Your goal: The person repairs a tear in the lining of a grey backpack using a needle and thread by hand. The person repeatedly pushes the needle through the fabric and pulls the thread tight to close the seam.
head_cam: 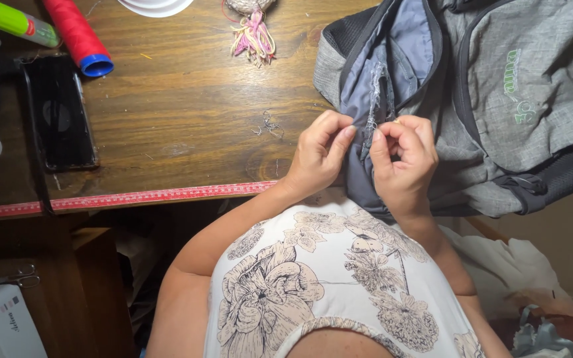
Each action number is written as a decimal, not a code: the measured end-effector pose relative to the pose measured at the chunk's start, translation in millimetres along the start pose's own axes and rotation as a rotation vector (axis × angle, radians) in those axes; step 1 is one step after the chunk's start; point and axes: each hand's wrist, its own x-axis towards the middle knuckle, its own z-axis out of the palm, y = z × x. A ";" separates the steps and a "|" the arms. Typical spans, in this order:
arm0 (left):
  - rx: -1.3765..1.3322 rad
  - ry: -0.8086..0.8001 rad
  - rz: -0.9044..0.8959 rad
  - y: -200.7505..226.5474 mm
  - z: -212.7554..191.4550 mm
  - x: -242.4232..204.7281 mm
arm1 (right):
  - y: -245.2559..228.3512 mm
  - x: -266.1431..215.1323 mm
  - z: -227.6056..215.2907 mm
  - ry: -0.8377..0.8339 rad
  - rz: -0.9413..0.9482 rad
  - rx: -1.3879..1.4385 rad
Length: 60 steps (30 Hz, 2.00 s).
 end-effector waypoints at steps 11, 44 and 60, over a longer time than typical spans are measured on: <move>-0.185 0.107 -0.163 -9.6 4.5 -8.5 | 7.2 -3.6 -0.6 -0.037 0.017 0.105; 0.132 0.029 0.301 6.8 -14.5 2.2 | -0.2 3.3 -14.0 -0.028 -0.054 0.048; -0.632 -0.050 -0.550 -14.4 1.7 6.6 | 30.4 9.1 8.0 0.073 0.035 0.147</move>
